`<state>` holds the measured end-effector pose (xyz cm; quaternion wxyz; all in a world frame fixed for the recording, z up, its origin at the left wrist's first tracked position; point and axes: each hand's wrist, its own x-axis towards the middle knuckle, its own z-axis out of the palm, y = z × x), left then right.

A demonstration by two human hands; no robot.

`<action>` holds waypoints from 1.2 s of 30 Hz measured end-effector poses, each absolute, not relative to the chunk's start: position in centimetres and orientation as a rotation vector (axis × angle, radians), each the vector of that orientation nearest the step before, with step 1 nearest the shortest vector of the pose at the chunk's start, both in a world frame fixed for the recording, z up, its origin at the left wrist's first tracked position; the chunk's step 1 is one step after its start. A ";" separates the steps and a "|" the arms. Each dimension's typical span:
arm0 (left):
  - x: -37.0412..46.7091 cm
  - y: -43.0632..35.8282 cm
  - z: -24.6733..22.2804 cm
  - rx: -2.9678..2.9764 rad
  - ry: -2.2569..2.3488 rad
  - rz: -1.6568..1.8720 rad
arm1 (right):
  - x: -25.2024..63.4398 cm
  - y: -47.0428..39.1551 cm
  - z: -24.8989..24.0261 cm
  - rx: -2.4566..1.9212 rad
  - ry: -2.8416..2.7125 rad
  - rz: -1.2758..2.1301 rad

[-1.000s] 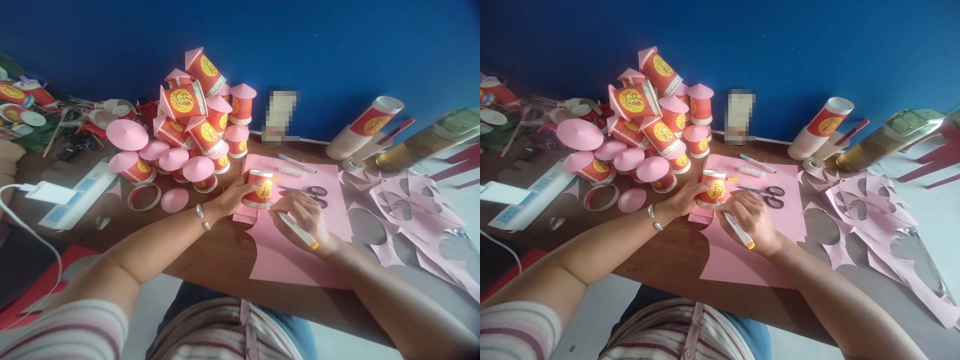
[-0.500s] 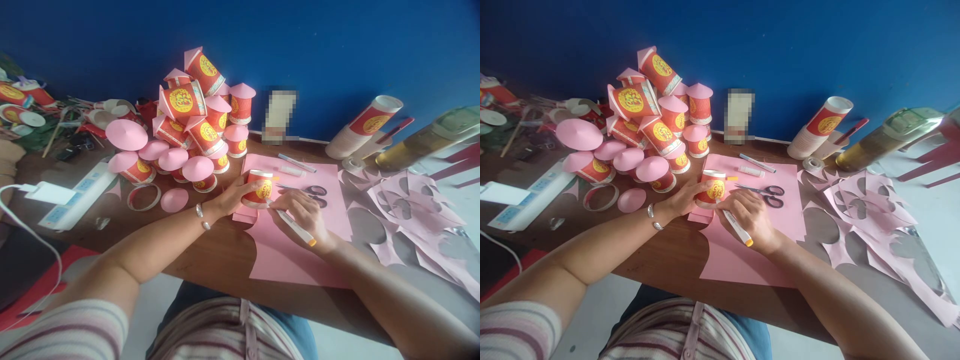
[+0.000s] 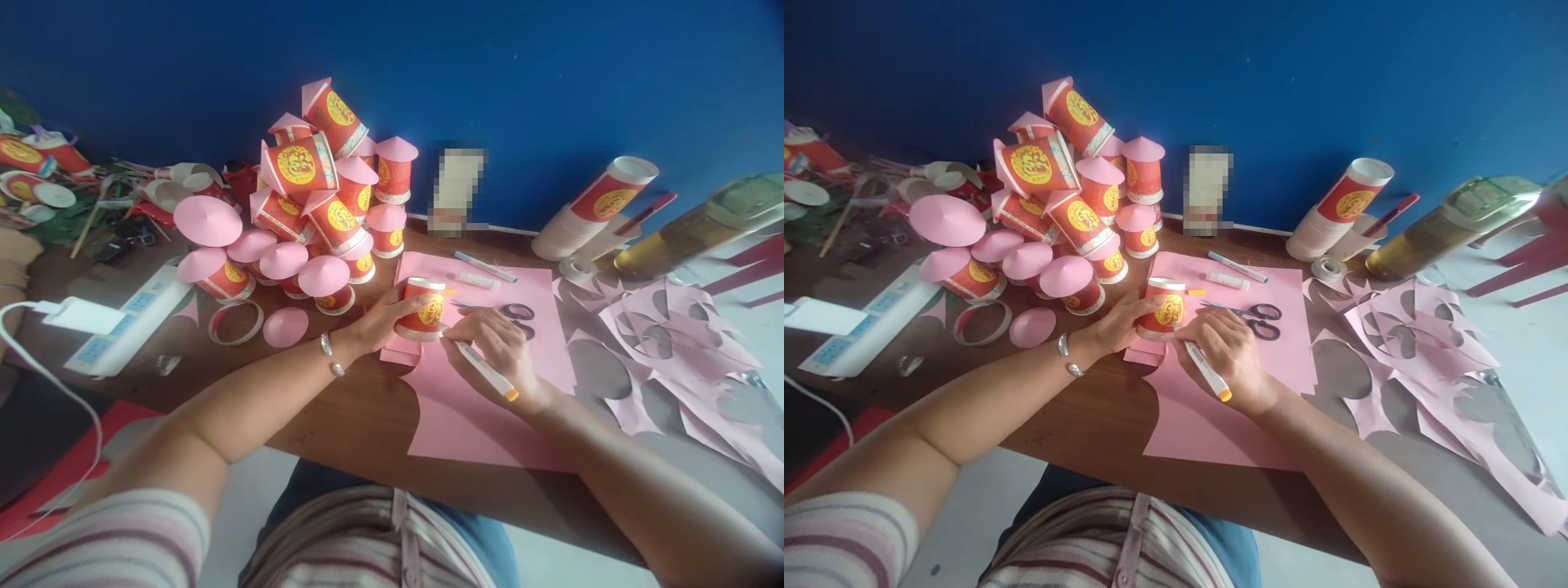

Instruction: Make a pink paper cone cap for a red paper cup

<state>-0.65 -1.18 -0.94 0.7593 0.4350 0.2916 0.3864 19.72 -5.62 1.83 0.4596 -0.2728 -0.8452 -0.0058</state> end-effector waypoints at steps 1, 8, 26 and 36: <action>-0.6 -1.2 -0.9 0.945 0.641 0.840 | 19.7 -5.6 1.8 -0.670 -2.077 -0.015; -0.6 -1.3 -0.7 0.994 0.602 0.862 | 19.5 -6.0 2.0 -0.654 -2.056 -0.019; -0.5 -1.5 -0.1 0.999 0.657 0.864 | 19.1 -6.6 2.0 -0.594 -2.138 0.009; -0.5 -1.5 0.0 1.045 0.653 0.861 | 19.0 -6.5 1.9 -0.599 -2.148 0.020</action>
